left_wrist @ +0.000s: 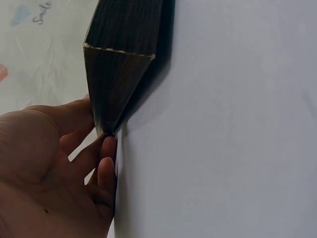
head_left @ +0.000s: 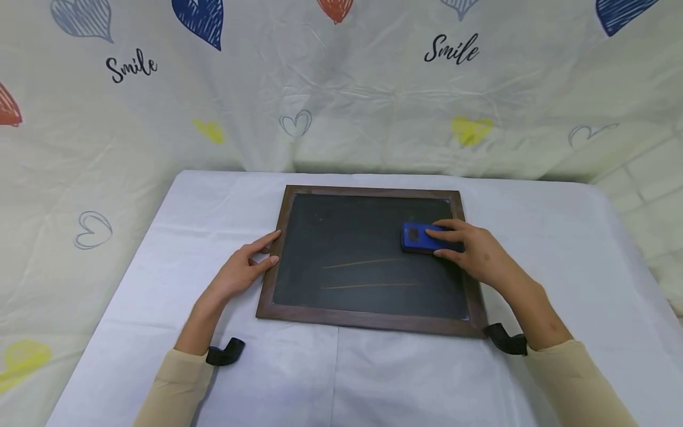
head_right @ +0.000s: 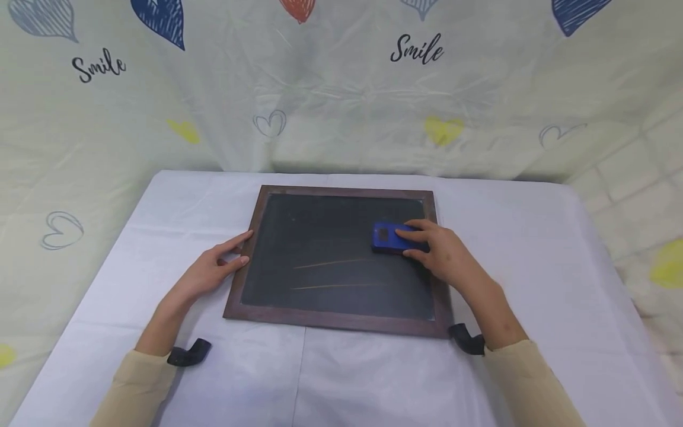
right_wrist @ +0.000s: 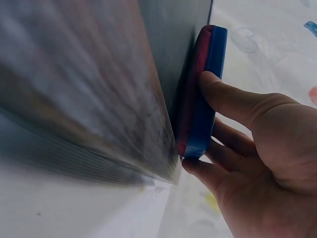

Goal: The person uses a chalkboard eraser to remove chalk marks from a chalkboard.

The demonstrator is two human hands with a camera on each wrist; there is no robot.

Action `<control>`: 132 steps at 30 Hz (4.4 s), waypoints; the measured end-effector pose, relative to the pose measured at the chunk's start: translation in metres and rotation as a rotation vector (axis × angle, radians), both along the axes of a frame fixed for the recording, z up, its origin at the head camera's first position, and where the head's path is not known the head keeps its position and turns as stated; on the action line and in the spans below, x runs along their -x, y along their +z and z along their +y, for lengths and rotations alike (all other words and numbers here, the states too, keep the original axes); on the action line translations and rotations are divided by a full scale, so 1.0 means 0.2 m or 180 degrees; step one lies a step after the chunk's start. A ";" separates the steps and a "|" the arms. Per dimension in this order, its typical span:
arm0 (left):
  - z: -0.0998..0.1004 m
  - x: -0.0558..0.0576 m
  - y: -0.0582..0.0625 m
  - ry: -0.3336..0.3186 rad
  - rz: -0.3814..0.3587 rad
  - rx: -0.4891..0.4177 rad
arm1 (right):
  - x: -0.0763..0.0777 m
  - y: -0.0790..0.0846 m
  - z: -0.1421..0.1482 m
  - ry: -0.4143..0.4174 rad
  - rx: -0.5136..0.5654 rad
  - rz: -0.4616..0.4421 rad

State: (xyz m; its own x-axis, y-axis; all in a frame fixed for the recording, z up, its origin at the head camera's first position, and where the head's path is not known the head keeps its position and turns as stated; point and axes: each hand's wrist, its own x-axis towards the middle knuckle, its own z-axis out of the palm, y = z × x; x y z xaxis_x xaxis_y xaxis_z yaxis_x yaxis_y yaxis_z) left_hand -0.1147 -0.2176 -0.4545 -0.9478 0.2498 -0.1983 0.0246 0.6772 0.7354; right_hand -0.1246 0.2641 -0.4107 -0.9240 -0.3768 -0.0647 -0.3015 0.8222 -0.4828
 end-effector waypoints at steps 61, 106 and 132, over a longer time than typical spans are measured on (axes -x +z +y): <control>-0.01 -0.01 -0.01 0.0090 -0.0106 -0.0001 | -0.05 -0.02 -0.30 0.0448 0.0123 -0.0118; 0.01 -0.01 -0.01 -0.0003 0.0041 -0.0014 | -0.02 0.01 -0.88 0.0822 -0.0076 -0.0364; -0.02 0.00 -0.02 0.0082 -0.0111 -0.0020 | -0.01 0.01 -0.71 0.0464 -0.0017 -0.0384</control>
State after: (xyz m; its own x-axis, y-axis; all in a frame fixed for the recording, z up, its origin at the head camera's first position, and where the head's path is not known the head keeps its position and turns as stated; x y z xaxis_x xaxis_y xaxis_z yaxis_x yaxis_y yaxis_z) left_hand -0.1146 -0.2212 -0.4588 -0.9465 0.2268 -0.2297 -0.0184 0.6726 0.7398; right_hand -0.1230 0.1211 -0.4092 -0.8451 -0.5055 -0.1740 -0.3578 0.7767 -0.5184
